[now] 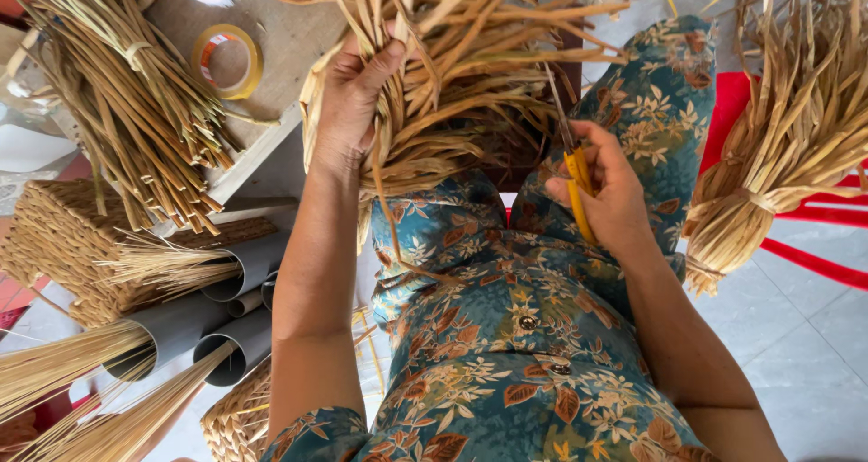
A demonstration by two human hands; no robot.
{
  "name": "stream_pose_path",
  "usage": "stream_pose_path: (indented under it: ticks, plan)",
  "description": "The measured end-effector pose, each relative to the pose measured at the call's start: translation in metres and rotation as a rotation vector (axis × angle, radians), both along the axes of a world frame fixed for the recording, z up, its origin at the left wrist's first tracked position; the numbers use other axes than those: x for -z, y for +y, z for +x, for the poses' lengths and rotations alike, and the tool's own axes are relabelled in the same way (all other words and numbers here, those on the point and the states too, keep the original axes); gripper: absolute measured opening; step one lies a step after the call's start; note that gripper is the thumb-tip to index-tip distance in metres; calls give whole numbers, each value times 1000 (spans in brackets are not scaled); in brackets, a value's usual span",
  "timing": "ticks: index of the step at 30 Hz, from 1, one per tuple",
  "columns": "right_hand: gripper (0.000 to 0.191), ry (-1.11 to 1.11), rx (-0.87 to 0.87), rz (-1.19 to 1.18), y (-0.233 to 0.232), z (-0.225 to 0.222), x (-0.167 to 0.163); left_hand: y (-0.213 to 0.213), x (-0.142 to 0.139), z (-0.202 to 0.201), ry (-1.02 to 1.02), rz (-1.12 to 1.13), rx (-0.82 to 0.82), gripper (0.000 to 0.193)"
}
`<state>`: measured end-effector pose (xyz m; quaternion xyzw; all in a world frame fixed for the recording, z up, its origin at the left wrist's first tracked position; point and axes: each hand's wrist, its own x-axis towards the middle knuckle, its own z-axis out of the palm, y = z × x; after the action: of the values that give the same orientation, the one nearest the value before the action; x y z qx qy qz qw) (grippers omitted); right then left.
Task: The person sits on a chair with a bundle of dried palm leaves across their lap and trims the leaf ends with yellow-handled scissors. They rotate and reposition the bundle by hand to reach different sections, cutting off excess tips and letting trimmed pieces fall to the floor.
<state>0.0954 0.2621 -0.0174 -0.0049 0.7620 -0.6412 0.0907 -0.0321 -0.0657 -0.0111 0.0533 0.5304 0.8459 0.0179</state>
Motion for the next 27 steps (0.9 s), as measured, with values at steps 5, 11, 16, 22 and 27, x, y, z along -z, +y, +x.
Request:
stream_pose_path:
  ticks: [5,11,16,22,27]
  plan:
    - [70,-1,28,-95,11,2,0,-13,1,3,-84,172,-7,21]
    - [69,-77,-11,-193,17,5,1,-39,13,-7,-69,279,-12,19]
    - [65,-135,-124,-145,8,13,5,-54,21,-11,-81,351,-41,29]
    - [67,-224,-166,-159,-3,11,22,-53,21,-11,-62,446,-8,29]
    - [68,-245,-152,-245,1,0,36,-49,19,-10,8,415,35,25]
